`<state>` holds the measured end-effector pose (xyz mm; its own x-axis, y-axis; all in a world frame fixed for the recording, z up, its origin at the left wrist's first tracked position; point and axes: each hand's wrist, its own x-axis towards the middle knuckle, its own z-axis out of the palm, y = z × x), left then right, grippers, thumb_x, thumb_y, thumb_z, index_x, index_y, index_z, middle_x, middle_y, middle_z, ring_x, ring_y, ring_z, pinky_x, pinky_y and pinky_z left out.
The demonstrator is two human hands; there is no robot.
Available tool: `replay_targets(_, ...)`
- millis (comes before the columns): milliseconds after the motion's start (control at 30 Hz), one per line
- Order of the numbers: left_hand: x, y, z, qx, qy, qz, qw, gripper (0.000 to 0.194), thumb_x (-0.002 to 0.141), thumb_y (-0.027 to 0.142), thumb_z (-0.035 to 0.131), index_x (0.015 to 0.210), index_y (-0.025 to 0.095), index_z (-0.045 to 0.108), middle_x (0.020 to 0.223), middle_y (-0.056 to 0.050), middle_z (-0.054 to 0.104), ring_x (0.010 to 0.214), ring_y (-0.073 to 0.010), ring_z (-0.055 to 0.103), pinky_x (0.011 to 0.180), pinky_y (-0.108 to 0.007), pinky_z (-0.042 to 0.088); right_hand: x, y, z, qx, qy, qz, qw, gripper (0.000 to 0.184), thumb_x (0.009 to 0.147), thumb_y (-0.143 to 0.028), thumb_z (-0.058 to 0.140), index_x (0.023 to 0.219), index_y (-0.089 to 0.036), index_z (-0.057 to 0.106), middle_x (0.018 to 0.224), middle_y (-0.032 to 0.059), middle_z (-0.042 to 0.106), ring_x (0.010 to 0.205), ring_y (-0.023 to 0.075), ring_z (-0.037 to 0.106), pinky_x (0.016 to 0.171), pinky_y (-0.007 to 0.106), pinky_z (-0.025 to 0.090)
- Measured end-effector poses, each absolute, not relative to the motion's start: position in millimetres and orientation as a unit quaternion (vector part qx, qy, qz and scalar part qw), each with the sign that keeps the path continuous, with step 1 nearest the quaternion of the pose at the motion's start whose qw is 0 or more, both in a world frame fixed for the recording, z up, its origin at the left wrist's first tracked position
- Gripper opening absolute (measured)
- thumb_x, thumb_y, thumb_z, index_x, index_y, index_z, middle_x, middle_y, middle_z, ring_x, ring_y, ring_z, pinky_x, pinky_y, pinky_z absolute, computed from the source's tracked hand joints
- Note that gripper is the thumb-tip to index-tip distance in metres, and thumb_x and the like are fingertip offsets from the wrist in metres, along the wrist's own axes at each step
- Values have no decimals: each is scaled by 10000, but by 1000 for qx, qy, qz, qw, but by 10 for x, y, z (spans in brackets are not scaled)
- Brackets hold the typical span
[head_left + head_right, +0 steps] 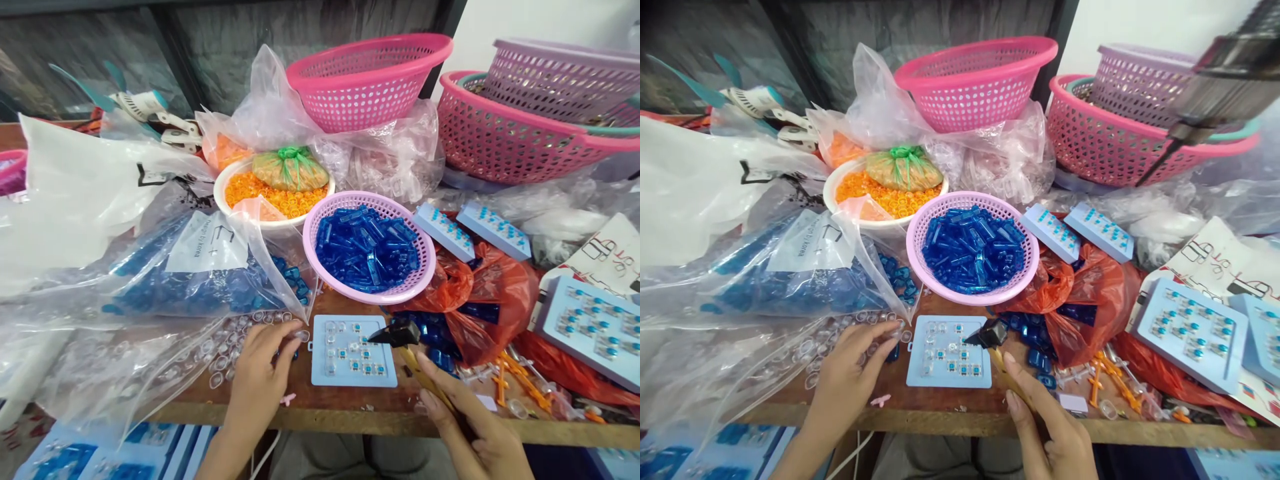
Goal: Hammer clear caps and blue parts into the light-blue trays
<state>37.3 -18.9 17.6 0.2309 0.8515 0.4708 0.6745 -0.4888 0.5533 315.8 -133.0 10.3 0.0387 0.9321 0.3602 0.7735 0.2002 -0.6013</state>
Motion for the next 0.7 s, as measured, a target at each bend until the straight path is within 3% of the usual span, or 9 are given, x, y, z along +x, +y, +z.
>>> replay_targets(200, 1000, -141, 250, 798, 398, 374, 254, 126, 979, 165, 608, 987, 220, 721, 881, 6, 750, 862, -180, 660, 774, -303, 517, 3189, -1313, 151, -627, -679, 95, 370, 432, 1048, -211, 502, 1473, -290, 492, 1349, -4, 677, 1208, 122, 639, 1015, 163, 446)
replay_targets(467, 1163, -86, 100, 852, 393, 310, 151, 133, 927, 148, 693, 1026, 206, 759, 935, -48, 664, 874, -239, 569, 755, -385, 466, 3198, -1381, 77, -639, -675, 97, 356, 448, 1043, -204, 511, 1481, -287, 481, 1351, -14, 679, 1213, 107, 638, 1020, 129, 436)
replay_targets(700, 1205, -154, 75, 858, 399, 307, 97, 169, 959, 116, 620, 1074, 181, 725, 951, -59, 682, 887, -252, 553, 743, -394, 438, 3085, -1334, 32, -618, -680, 74, 389, 514, 1004, -123, 525, 1487, -294, 497, 1317, 19, 699, 1116, 184, 709, 974, 218, 555)
